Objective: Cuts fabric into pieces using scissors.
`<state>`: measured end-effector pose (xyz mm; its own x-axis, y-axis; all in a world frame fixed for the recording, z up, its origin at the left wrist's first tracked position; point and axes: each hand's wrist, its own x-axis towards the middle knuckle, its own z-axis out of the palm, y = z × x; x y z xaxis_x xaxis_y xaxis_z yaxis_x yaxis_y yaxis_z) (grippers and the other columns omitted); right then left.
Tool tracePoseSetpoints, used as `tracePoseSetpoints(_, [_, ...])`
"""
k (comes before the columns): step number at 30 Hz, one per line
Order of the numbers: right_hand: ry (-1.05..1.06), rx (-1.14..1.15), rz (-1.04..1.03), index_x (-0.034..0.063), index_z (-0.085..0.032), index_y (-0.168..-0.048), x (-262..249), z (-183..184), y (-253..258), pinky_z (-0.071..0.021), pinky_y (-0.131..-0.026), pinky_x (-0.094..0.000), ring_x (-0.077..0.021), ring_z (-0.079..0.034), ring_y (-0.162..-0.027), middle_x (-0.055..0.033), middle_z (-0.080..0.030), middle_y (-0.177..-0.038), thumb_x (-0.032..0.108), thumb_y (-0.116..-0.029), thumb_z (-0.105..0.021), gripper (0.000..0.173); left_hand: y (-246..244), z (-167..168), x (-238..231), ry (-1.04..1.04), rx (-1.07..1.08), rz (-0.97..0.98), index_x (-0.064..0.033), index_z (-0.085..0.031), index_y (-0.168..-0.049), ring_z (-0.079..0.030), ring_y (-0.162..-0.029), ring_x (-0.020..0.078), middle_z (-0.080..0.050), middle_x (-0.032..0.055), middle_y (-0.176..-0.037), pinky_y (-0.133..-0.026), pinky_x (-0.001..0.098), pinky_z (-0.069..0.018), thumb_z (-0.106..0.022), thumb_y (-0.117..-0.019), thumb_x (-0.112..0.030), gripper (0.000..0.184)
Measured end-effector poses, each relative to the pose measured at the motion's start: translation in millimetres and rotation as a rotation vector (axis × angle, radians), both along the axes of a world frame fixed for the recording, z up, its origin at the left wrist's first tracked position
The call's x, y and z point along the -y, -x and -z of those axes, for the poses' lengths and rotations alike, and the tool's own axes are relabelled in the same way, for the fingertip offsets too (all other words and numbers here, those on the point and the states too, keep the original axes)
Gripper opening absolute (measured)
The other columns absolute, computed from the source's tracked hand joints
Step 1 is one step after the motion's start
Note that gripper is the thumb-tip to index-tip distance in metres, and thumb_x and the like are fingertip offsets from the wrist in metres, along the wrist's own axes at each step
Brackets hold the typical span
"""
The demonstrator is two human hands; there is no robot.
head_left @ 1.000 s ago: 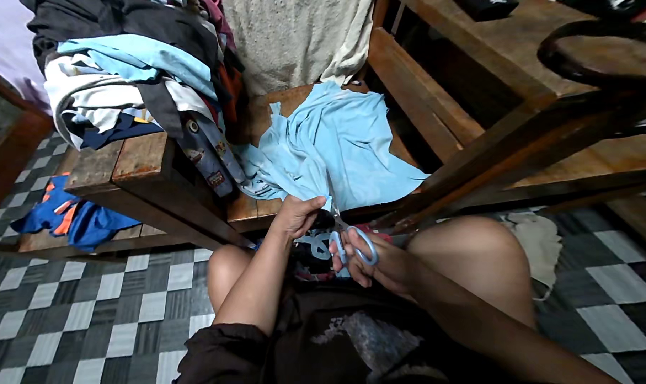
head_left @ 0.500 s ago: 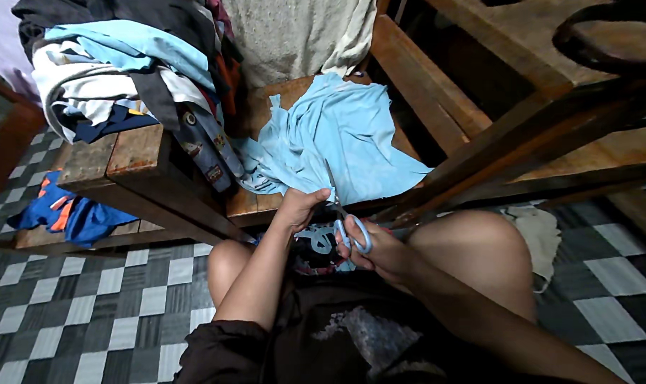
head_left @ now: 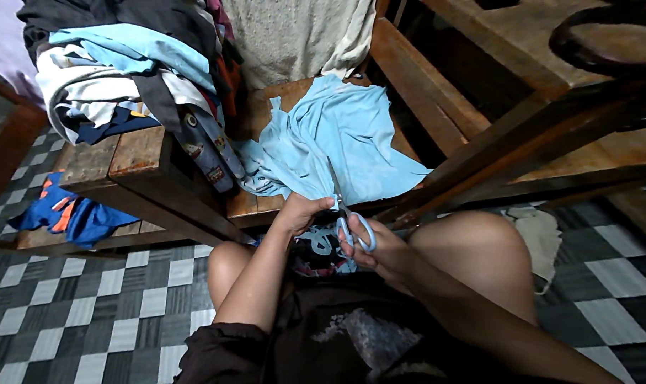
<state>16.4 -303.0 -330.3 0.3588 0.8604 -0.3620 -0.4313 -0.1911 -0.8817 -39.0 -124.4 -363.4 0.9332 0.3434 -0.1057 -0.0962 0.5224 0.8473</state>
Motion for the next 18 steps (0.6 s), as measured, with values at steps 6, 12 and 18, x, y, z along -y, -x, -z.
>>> tracePoseSetpoints(6, [-0.005,0.009,0.006,0.0127,-0.054,-0.094,-2.5,1.4,-0.1,-0.0329,-0.042,-0.0103,0.0041,-0.039,-0.043,0.0087,-0.056,-0.063,0.033,-0.1105,-0.034,0.033,1.4,-0.2,-0.4,0.003,0.018,0.017,-0.002,-0.056,-0.113,-0.07,-0.091,0.0109,-0.072,0.0021,-0.097,-0.088,0.0312,-0.0585,-0.066,-0.0809,0.013,0.037])
tracePoseSetpoints(12, [0.002,-0.013,0.047,0.0127,-0.055,-0.092,-3.3,0.1,1.1,-0.0319,-0.04,-0.0106,0.0042,-0.037,-0.042,0.009,-0.054,-0.061,0.033,-0.1112,-0.033,0.035,2.2,1.1,-1.7,0.002,0.024,0.043,-0.0021,-0.057,-0.112,-0.07,-0.091,0.0105,-0.072,0.002,-0.096,-0.088,0.0309,-0.0585,-0.068,-0.0791,0.013,0.037])
tracePoseSetpoints(18, [0.025,-0.098,0.059,0.0109,-0.054,-0.095,-5.9,-1.6,-4.9,-0.0334,-0.04,-0.0103,0.0038,-0.038,-0.041,0.0072,-0.056,-0.063,0.037,-0.112,-0.026,0.042,6.3,-1.7,0.4,-0.077,-0.024,0.093,0.0004,-0.055,-0.115,-0.07,-0.092,0.0095,-0.072,0.0017,-0.097,-0.089,0.0297,-0.0585,-0.068,-0.08,0.012,0.039])
